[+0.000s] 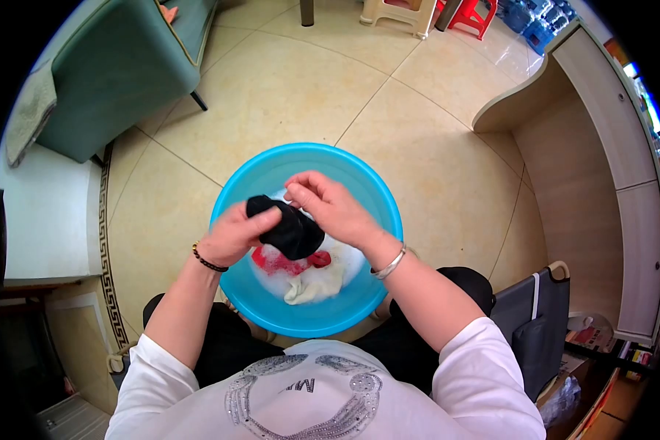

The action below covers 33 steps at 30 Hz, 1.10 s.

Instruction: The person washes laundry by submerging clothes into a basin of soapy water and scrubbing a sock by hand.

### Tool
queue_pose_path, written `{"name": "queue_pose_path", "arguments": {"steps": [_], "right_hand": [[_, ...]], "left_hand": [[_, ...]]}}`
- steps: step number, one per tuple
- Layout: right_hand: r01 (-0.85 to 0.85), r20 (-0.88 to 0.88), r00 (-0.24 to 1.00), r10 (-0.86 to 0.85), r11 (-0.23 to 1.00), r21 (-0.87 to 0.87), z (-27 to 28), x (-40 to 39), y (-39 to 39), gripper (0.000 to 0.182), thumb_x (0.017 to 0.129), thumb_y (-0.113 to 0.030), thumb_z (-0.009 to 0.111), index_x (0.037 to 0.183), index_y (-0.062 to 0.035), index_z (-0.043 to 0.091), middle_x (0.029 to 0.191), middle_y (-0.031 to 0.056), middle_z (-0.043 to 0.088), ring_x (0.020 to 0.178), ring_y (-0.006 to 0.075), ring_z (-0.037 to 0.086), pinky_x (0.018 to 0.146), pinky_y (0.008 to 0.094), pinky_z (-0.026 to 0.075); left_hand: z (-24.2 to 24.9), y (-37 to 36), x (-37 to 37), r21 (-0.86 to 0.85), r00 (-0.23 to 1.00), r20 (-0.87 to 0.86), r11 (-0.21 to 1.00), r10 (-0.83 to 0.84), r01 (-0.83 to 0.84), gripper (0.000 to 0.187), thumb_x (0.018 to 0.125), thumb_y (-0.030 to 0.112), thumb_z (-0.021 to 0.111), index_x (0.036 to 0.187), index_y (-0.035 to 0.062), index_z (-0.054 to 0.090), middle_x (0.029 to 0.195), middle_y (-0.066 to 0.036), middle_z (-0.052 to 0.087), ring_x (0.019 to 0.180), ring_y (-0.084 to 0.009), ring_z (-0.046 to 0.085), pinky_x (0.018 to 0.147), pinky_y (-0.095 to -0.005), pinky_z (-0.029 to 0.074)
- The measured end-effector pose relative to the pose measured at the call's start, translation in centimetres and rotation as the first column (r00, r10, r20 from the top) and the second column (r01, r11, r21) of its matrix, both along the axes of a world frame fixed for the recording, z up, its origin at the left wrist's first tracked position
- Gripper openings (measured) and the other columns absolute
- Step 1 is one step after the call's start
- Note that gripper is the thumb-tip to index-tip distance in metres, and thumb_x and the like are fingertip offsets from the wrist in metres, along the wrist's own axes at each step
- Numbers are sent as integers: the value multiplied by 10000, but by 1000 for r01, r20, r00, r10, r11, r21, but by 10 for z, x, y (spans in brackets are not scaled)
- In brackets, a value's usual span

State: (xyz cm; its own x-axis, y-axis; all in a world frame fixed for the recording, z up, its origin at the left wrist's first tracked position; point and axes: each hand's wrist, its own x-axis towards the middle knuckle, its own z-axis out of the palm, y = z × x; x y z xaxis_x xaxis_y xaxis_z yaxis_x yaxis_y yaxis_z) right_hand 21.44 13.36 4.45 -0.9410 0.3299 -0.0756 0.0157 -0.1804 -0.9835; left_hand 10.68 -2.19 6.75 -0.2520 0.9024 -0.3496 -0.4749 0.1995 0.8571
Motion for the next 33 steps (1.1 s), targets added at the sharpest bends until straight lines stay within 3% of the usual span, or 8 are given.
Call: {"name": "queue_pose_path", "arguments": {"steps": [4, 10, 20, 23, 25, 26, 31, 33], "right_hand": [[-136, 117, 985, 125, 986, 93, 5, 7, 1, 271, 915, -286, 564, 945, -20, 604, 795, -15, 591, 748, 40, 521, 653, 218, 442], [-107, 223, 970, 98, 994, 29, 18, 10, -1, 240, 878, -259, 607, 895, -19, 607, 729, -20, 582, 666, 44, 505, 587, 215, 421], [-200, 332, 926, 179, 979, 32, 20, 14, 15, 243, 863, -258, 615, 890, -17, 637, 745, 3, 610, 649, 57, 541, 578, 220, 441], [-29, 277, 959, 62, 992, -122, 10, 12, 15, 270, 872, -288, 617, 883, -18, 638, 748, 5, 614, 635, 58, 541, 582, 221, 449], [32, 267, 963, 47, 959, -283, 8, 10, 14, 296, 870, -317, 628, 879, -21, 636, 754, 8, 617, 641, 56, 545, 594, 217, 456], [32, 268, 962, 47, 959, -283, 9, 10, 13, 296, 870, -317, 628, 879, -21, 636, 754, 8, 617, 641, 56, 545, 594, 217, 456], [-306, 370, 904, 213, 928, 212, 31, 12, 7, 253, 833, -260, 656, 884, -12, 649, 744, 19, 627, 658, 80, 557, 611, 244, 464], [-323, 388, 894, 226, 923, 208, 29, 12, 8, 242, 829, -243, 644, 892, -9, 655, 740, 22, 628, 657, 88, 555, 611, 253, 462]], "left_hand": [[-20, -5, -21, 106, 989, 140, 994, -43, 28, 256, 938, 279, 532, 1054, 60, 595, 946, 10, 609, 861, -87, 586, 764, -234, 484], [-5, 0, -7, 140, 916, 341, 952, 213, -274, 160, 907, 199, 579, 1022, 87, 590, 932, -7, 627, 734, -47, 552, 502, -174, 354], [-17, -3, -15, 62, 857, 477, 966, 193, -251, 175, 897, 207, 582, 1025, 88, 589, 875, 15, 618, 686, -45, 542, 469, -177, 331], [-3, 2, -4, 11, 925, 329, 978, 191, -206, 211, 885, 230, 602, 1037, 84, 586, 860, 20, 609, 641, -45, 510, 491, -187, 361], [-7, 3, -3, -76, 989, -149, 997, 5, -17, 229, 876, 250, 619, 1037, 91, 583, 829, 42, 577, 626, -41, 482, 502, -184, 357], [-7, 4, -2, -104, 993, -98, 992, 59, -69, 224, 874, 251, 624, 1023, 88, 588, 777, 43, 559, 590, -36, 465, 473, -174, 333], [-11, 1, -9, -80, 978, 127, 984, 166, -157, 197, 892, 249, 597, 970, 68, 595, 688, 29, 536, 495, -27, 420, 384, -170, 257], [-16, -2, -13, -96, 975, 174, 988, 138, -123, 201, 899, 256, 587, 963, 65, 593, 683, 24, 532, 482, -30, 409, 375, -181, 253]]}}
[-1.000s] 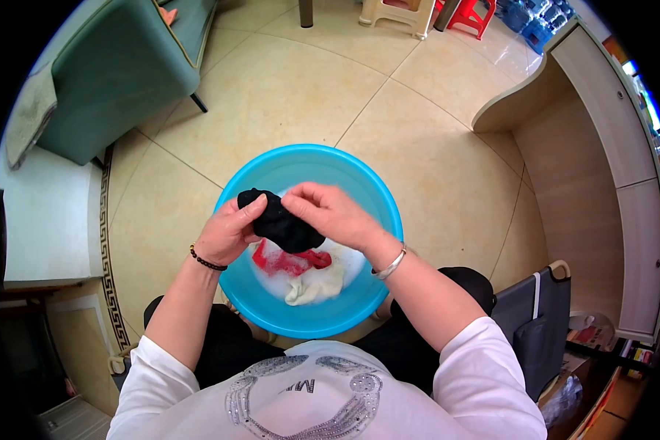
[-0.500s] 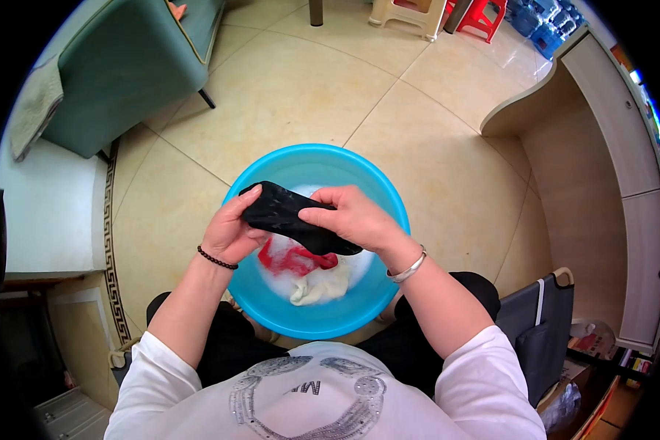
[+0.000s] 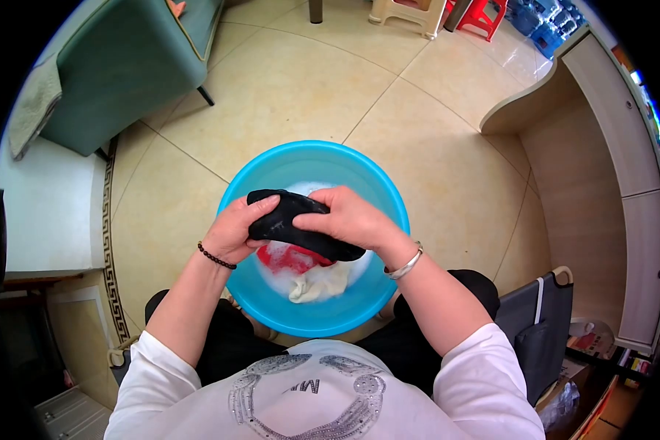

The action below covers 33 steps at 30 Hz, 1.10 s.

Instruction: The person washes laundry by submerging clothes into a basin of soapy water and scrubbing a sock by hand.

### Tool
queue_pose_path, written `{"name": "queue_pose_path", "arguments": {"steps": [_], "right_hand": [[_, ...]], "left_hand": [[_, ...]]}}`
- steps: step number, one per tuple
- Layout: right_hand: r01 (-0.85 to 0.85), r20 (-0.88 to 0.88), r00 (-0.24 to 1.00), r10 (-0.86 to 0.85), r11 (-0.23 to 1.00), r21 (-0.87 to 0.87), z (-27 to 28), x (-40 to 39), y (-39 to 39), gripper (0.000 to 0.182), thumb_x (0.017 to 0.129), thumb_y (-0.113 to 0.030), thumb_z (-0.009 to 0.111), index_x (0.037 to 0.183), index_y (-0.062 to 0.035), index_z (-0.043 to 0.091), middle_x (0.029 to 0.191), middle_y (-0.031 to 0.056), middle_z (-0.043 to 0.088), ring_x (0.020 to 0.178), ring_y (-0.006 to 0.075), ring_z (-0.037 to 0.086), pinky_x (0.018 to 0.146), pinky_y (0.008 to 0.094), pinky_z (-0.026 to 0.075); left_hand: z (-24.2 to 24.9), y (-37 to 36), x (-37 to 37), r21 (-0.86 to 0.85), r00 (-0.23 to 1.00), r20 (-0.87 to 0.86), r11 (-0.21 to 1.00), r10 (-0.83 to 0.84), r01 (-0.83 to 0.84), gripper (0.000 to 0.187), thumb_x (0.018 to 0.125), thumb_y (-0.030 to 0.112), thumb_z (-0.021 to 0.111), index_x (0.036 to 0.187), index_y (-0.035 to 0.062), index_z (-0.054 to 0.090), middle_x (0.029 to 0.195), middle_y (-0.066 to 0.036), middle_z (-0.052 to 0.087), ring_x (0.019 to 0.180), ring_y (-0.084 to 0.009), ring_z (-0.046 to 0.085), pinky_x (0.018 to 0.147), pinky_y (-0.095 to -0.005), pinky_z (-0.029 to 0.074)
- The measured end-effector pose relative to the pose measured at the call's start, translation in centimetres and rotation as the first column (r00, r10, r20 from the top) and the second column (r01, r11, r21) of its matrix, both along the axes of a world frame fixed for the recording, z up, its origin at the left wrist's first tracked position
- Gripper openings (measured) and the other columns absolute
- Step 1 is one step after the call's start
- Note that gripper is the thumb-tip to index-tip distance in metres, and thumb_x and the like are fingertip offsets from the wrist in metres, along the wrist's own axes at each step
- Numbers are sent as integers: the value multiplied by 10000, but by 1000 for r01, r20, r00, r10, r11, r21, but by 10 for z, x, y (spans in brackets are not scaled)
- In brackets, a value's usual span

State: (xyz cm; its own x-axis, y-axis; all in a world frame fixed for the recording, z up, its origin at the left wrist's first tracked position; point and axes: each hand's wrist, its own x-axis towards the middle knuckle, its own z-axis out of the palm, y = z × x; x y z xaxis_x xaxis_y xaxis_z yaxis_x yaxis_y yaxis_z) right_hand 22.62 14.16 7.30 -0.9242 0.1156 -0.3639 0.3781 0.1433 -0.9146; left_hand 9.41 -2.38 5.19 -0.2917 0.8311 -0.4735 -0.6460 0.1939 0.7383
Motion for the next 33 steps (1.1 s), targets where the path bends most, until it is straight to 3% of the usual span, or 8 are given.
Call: {"name": "queue_pose_path", "arguments": {"steps": [7, 9, 15, 20, 23, 25, 30, 33], "right_hand": [[241, 17, 970, -243, 948, -210, -18, 0, 9, 310, 875, -315, 600, 859, -10, 648, 718, 0, 605, 638, 66, 528, 578, 237, 440], [327, 73, 945, -319, 911, -252, -21, -2, 11, 309, 860, -319, 619, 836, -12, 647, 721, 1, 606, 632, 66, 527, 567, 238, 439], [2, -16, 1000, -2, 1000, -6, 3, -1, -1, 261, 782, -255, 703, 788, -2, 639, 667, 20, 601, 597, 74, 531, 533, 252, 432], [27, 12, 1000, -27, 1000, 16, -11, 0, -8, 203, 798, -191, 676, 814, 8, 635, 655, 29, 593, 585, 76, 522, 534, 258, 433], [-16, -8, 1000, 16, 1000, -19, -12, 1, -2, 178, 816, -162, 675, 887, -3, 641, 713, -22, 597, 639, 50, 517, 561, 225, 430], [66, -30, 997, -69, 995, -72, -14, 1, 0, 191, 842, -181, 619, 839, 10, 626, 671, 15, 587, 619, 74, 526, 573, 244, 438], [150, 21, 989, -149, 985, -81, -12, -2, -3, 297, 901, -271, 553, 822, 6, 624, 631, -15, 529, 584, 71, 468, 541, 241, 404], [226, 48, 974, -223, 970, -84, -14, -4, -4, 343, 912, -320, 538, 830, -1, 631, 626, -24, 516, 570, 66, 440, 519, 238, 379]], "left_hand": [[17, 2, 4, -141, 993, 115, 989, -25, 41, 206, 888, 237, 600, 980, 53, 586, 706, 20, 542, 500, -34, 409, 382, -172, 282], [9, -1, -1, 102, 971, 124, 976, -203, 191, 192, 881, 222, 617, 977, 60, 582, 739, 25, 545, 530, -27, 404, 392, -164, 274], [1, -1, -2, 47, 991, 56, 991, -124, 122, 179, 894, 235, 607, 955, 70, 576, 751, 29, 540, 541, -17, 389, 399, -156, 247], [-1, 1, 0, -15, 999, 34, 999, -39, 40, 205, 907, 299, 583, 908, 95, 558, 725, 36, 524, 509, -18, 372, 379, -166, 222], [-4, 1, 0, -48, 998, 37, 998, 45, -43, 212, 906, 331, 581, 916, 123, 539, 712, 39, 514, 490, -20, 366, 369, -173, 204], [-4, 2, 0, -51, 994, 60, 995, 91, -88, 203, 905, 332, 582, 923, 137, 530, 706, 40, 507, 486, -22, 366, 367, -174, 201], [1, 6, 2, -73, 982, 52, 981, 181, -177, 218, 892, 347, 598, 904, 141, 524, 710, 41, 501, 511, -26, 384, 370, -177, 201], [4, 4, 1, -68, 986, 117, 992, 116, -109, 212, 881, 314, 618, 917, 117, 551, 721, 39, 511, 530, -28, 393, 382, -175, 210]]}}
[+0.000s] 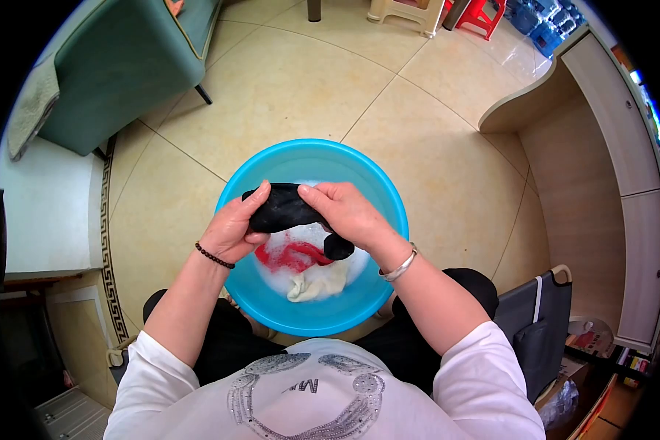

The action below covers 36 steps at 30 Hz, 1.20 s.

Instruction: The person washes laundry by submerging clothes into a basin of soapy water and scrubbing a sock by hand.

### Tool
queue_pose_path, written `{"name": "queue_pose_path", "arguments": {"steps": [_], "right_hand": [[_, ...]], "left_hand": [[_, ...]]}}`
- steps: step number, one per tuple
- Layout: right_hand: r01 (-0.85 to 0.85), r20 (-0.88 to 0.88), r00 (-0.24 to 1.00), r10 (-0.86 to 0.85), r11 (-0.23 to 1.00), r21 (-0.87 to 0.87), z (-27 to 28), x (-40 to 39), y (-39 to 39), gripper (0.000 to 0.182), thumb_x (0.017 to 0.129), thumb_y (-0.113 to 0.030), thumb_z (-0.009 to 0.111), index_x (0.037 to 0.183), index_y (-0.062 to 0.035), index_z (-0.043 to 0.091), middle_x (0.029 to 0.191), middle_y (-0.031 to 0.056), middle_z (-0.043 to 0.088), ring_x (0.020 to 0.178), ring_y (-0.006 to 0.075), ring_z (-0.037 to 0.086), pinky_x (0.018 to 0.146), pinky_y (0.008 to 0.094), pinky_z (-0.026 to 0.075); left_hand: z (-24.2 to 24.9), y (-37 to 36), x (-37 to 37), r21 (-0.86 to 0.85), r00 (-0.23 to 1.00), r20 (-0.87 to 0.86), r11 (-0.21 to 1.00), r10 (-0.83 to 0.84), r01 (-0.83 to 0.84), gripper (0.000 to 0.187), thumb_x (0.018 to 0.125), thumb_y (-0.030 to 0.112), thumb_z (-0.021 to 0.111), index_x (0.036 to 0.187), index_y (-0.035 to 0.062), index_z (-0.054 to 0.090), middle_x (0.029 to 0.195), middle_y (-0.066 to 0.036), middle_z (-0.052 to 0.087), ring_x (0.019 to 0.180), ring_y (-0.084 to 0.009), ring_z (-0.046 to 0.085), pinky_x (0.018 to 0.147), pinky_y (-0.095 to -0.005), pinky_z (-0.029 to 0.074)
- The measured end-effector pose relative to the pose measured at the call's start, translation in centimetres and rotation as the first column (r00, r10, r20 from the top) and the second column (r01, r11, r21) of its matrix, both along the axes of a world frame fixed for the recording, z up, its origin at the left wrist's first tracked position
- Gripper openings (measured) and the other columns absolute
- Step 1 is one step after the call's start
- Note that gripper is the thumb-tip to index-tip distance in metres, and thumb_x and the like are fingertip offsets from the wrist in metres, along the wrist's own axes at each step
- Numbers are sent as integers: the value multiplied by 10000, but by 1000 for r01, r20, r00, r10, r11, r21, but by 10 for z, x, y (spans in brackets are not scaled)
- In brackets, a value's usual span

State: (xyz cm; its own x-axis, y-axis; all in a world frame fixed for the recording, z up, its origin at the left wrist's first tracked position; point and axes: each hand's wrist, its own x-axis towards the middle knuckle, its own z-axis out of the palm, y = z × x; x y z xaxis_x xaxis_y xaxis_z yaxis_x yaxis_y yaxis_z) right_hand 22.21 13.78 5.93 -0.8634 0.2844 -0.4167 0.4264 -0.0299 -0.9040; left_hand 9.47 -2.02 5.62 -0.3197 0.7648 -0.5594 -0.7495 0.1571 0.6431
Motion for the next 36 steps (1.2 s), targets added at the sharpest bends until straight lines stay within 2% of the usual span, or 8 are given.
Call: {"name": "queue_pose_path", "arguments": {"steps": [6, 8, 11, 15, 21, 24, 29, 36], "right_hand": [[68, 11, 998, -67, 995, -69, 4, 1, 0, 344, 895, -331, 564, 831, -2, 641, 630, -28, 521, 571, 64, 442, 514, 241, 382], [-83, -144, 985, 91, 995, 60, 2, 1, -3, 281, 871, -280, 601, 831, -4, 640, 639, -17, 537, 575, 71, 461, 523, 251, 400], [-167, -128, 973, 190, 970, 174, 1, 2, -4, 224, 857, -224, 614, 841, -2, 635, 642, -3, 549, 593, 72, 480, 546, 254, 414], [-8, -147, 989, 27, 992, 127, -9, 1, -1, 302, 904, -283, 546, 834, 0, 624, 634, 4, 547, 608, 68, 484, 569, 257, 418], [74, -84, 993, -77, 997, -32, -7, 2, 9, 333, 925, -324, 528, 854, -15, 632, 718, -8, 604, 643, 64, 524, 587, 246, 434], [63, -132, 989, -72, 996, -68, -2, 2, 0, 286, 914, -286, 554, 864, -12, 624, 736, -4, 605, 658, 68, 532, 605, 246, 445], [-167, -244, 951, 188, 980, 105, -10, 3, -7, 221, 873, -208, 604, 940, 2, 617, 801, 34, 632, 703, 76, 560, 624, 249, 462], [155, -164, 976, -145, 987, 47, -7, -2, -7, 391, 931, -342, 514, 847, 21, 630, 693, 11, 597, 649, 64, 517, 621, 247, 446]], "left_hand": [[1, -3, 3, 38, 984, -132, 991, -122, 128, 192, 880, 216, 628, 994, 68, 580, 774, 39, 547, 558, -24, 411, 399, -164, 246], [-3, -4, 2, 28, 980, -172, 993, -105, 111, 194, 879, 237, 626, 989, 83, 582, 771, 42, 547, 549, -23, 409, 402, -165, 251], [-10, -4, 3, 20, 980, -194, 999, -44, 48, 194, 882, 271, 619, 974, 104, 582, 768, 49, 552, 540, -17, 412, 405, -163, 258], [3, 3, 11, 1, 964, -232, 991, 128, -131, 206, 885, 320, 612, 936, 125, 570, 758, 52, 550, 530, -9, 423, 399, -160, 256], [-3, -3, -3, 65, 996, -13, 994, 84, -83, 220, 876, 343, 616, 930, 134, 575, 787, 56, 557, 571, -15, 461, 389, -164, 249], [-6, -3, -3, 94, 995, -95, 995, 33, -24, 209, 881, 331, 610, 928, 130, 580, 785, 50, 564, 589, -17, 470, 393, -166, 257], [-1, 0, 10, 146, 992, -127, 989, 22, -3, 176, 892, 307, 599, 921, 135, 583, 779, 42, 570, 598, -17, 482, 408, -165, 284], [-5, 0, 4, 119, 975, -124, 978, 184, -169, 153, 906, 292, 581, 915, 139, 577, 773, 50, 579, 574, -20, 486, 391, -169, 285]]}}
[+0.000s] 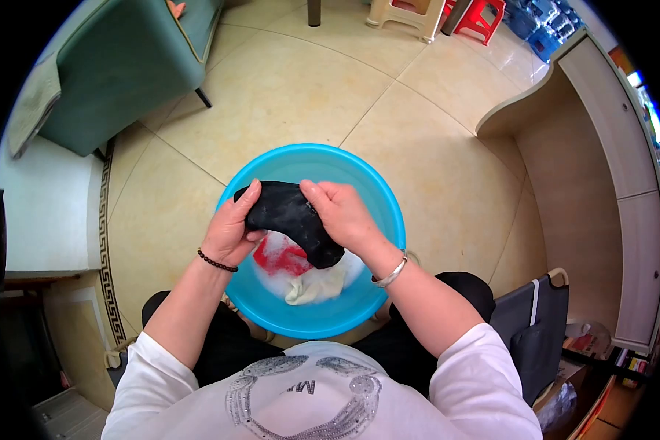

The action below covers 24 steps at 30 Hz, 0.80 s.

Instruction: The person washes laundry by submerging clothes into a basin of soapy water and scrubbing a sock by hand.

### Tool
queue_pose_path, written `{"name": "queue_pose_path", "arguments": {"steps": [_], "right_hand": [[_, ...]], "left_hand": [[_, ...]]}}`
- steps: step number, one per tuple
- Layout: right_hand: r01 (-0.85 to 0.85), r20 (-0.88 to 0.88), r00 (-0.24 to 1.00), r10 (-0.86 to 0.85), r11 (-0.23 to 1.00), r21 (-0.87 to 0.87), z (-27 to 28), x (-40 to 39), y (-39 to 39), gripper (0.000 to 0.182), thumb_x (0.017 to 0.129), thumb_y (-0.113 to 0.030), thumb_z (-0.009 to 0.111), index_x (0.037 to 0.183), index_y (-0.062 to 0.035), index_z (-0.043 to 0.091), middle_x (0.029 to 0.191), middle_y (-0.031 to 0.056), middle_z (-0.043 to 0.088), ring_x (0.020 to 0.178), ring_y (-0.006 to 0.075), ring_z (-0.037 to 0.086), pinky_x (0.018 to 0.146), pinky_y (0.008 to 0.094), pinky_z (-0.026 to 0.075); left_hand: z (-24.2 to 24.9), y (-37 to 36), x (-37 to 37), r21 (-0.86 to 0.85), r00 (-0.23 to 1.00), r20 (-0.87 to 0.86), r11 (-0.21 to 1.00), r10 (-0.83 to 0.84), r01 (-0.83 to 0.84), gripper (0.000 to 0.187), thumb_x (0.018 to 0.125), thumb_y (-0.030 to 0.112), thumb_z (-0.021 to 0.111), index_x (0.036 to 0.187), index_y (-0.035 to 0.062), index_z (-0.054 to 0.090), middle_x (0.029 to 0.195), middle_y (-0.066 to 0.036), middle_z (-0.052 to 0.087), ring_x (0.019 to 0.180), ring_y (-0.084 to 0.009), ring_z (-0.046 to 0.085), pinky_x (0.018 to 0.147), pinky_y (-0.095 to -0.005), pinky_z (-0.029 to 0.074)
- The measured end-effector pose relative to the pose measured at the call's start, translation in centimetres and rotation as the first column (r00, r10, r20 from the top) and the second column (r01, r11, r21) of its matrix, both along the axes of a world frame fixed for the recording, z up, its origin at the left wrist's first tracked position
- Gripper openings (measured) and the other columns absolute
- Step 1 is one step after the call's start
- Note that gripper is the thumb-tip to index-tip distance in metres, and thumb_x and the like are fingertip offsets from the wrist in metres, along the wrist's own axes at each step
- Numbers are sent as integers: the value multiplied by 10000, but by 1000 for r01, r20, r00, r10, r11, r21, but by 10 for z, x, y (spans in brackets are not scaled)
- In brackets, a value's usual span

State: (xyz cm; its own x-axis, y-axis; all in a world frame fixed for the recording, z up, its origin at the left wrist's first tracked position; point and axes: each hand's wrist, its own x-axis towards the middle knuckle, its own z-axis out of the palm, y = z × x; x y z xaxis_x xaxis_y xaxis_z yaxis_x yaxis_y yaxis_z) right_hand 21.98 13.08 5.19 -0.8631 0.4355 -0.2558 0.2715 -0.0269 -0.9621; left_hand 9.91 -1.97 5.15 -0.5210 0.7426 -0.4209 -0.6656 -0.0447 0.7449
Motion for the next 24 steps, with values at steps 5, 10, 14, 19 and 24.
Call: {"name": "queue_pose_path", "arguments": {"steps": [5, 10, 14, 19, 24], "right_hand": [[17, 47, 999, -17, 1000, -5, -1, 3, 7, 452, 942, -396, 487, 809, 14, 621, 685, -13, 578, 643, 52, 491, 611, 238, 435], [-146, -34, 989, 144, 986, -76, 12, 4, 8, 338, 883, -345, 609, 807, -16, 592, 690, -24, 561, 646, 49, 494, 570, 230, 422], [-181, -134, 973, 186, 982, 49, 3, 4, -1, 242, 843, -225, 669, 816, -11, 559, 705, 0, 571, 645, 51, 501, 561, 222, 425], [-142, -169, 975, 146, 989, 40, 7, 3, -8, 184, 877, -185, 616, 845, -9, 572, 698, -7, 566, 636, 48, 489, 563, 220, 418], [-156, -72, 984, 163, 983, 94, 7, 4, 5, 213, 902, -202, 580, 828, -2, 595, 655, -30, 542, 605, 36, 450, 536, 220, 381]], "left_hand": [[-6, -4, -8, 39, 990, 142, 999, 2, -8, 250, 943, 346, 494, 952, 110, 579, 767, 25, 596, 544, -35, 483, 378, -176, 277], [2, -6, -5, 45, 984, -112, 989, -138, 143, 224, 936, 267, 502, 948, 71, 609, 786, 26, 604, 603, -47, 496, 463, -188, 331], [3, -8, 5, -51, 913, -230, 941, -337, 334, 178, 909, 169, 554, 1016, 38, 608, 873, 0, 620, 762, -86, 552, 684, -234, 432], [-5, -4, 5, 153, 988, -29, 976, -154, 157, 234, 925, 237, 549, 1063, 53, 591, 1000, -36, 616, 905, -128, 577, 812, -297, 468], [-4, -4, -1, 256, 979, 202, 966, -22, -31, 232, 940, 233, 518, 1065, 45, 570, 1060, -61, 613, 996, -186, 580, 888, -357, 456]]}}
